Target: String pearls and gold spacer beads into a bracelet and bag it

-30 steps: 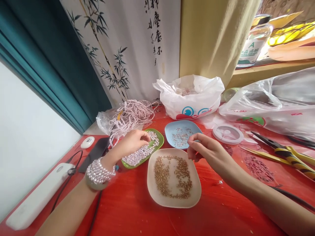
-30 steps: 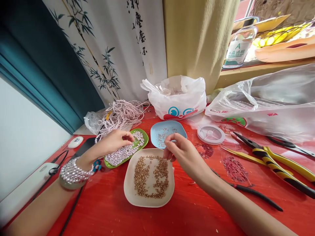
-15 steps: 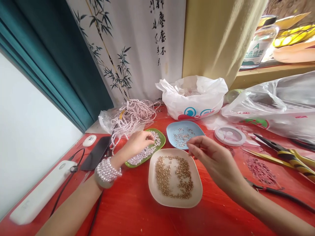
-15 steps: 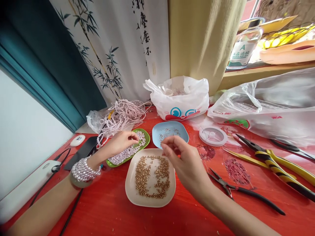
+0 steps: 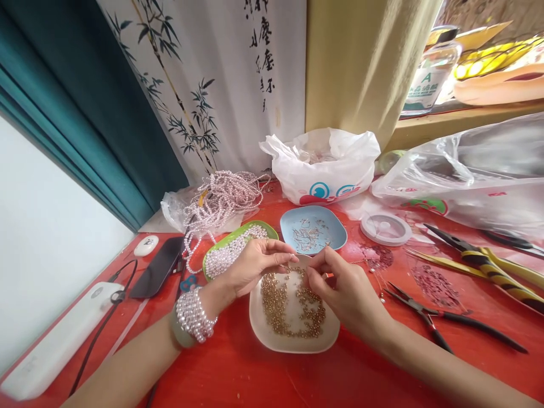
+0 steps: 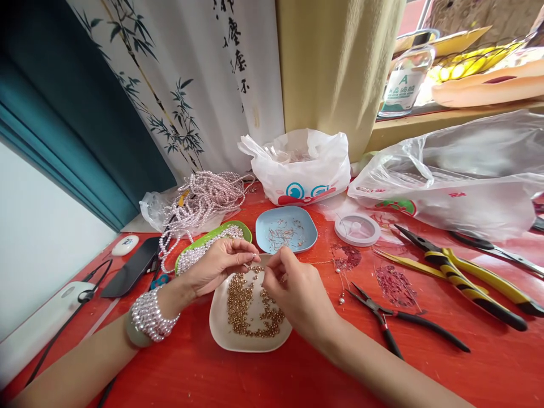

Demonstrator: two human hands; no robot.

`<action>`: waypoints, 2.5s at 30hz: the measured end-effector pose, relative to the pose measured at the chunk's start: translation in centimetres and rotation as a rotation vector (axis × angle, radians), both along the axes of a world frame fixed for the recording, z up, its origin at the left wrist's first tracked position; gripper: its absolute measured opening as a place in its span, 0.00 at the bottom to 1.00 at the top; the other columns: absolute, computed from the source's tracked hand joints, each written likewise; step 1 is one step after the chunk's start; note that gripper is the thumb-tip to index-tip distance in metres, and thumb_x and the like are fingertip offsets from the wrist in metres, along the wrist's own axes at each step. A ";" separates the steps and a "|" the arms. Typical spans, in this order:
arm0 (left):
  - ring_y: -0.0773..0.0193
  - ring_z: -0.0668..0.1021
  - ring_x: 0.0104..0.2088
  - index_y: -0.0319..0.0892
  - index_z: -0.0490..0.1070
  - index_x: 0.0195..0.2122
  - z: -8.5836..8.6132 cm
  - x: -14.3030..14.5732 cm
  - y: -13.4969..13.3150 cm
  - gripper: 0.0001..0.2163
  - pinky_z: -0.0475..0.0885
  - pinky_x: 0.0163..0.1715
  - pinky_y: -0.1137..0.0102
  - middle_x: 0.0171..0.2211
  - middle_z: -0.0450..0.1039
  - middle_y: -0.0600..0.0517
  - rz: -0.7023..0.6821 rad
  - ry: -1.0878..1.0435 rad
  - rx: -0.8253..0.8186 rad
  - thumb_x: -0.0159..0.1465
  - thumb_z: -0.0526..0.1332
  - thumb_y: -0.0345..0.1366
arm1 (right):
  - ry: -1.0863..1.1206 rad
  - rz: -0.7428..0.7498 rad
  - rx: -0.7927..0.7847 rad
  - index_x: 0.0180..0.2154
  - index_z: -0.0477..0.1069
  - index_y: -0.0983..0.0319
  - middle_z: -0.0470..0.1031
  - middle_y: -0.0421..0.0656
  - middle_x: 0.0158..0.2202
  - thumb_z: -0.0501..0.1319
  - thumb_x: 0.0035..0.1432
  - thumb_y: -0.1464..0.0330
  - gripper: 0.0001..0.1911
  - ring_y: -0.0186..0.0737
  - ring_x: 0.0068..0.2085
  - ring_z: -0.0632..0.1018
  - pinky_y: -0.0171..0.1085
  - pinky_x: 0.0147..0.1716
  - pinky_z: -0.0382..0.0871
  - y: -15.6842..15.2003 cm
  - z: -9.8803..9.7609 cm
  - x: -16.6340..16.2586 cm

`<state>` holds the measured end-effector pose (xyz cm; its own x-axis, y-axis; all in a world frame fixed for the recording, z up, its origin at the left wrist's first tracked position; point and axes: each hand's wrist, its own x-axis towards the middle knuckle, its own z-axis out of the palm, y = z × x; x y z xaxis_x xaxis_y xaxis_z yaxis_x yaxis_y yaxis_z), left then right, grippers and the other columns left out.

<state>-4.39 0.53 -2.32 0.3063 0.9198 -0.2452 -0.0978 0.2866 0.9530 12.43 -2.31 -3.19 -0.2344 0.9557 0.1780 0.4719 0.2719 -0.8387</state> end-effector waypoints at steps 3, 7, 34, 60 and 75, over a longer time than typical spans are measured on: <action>0.70 0.75 0.29 0.35 0.73 0.29 0.0 0.0 0.1 0.07 0.69 0.28 0.75 0.27 0.74 0.49 0.010 -0.019 -0.006 0.48 0.67 0.29 | -0.033 -0.013 0.037 0.24 0.57 0.58 0.69 0.36 0.20 0.51 0.51 0.71 0.05 0.33 0.20 0.72 0.31 0.19 0.64 0.0 -0.2 0.0; 0.69 0.75 0.30 0.35 0.73 0.29 -0.3 0.0 0.1 0.07 0.69 0.29 0.74 0.28 0.74 0.49 0.002 -0.012 -0.005 0.48 0.67 0.30 | -0.045 -0.015 0.068 0.25 0.57 0.58 0.70 0.37 0.21 0.51 0.53 0.70 0.05 0.32 0.20 0.72 0.32 0.20 0.65 0.0 -0.4 0.0; 0.72 0.72 0.25 0.35 0.73 0.26 -0.5 0.5 -0.2 0.06 0.68 0.29 0.74 0.26 0.72 0.52 0.018 0.039 0.091 0.47 0.68 0.30 | -0.057 0.016 0.057 0.25 0.59 0.59 0.72 0.38 0.20 0.51 0.51 0.71 0.04 0.32 0.19 0.72 0.30 0.19 0.63 0.2 0.0 0.0; 0.71 0.73 0.26 0.35 0.73 0.26 -0.6 0.8 -0.3 0.06 0.67 0.29 0.74 0.25 0.72 0.52 0.062 -0.034 0.084 0.47 0.68 0.30 | -0.003 0.033 0.069 0.27 0.60 0.59 0.72 0.38 0.20 0.50 0.54 0.70 0.04 0.32 0.20 0.72 0.31 0.20 0.66 0.3 -0.5 0.1; 0.74 0.72 0.24 0.36 0.74 0.27 -0.8 0.9 -0.4 0.07 0.66 0.26 0.78 0.25 0.72 0.54 0.121 -0.057 0.090 0.46 0.68 0.29 | 0.058 -0.003 0.058 0.25 0.58 0.59 0.73 0.39 0.20 0.51 0.51 0.71 0.04 0.33 0.19 0.73 0.32 0.20 0.68 0.2 -0.5 0.0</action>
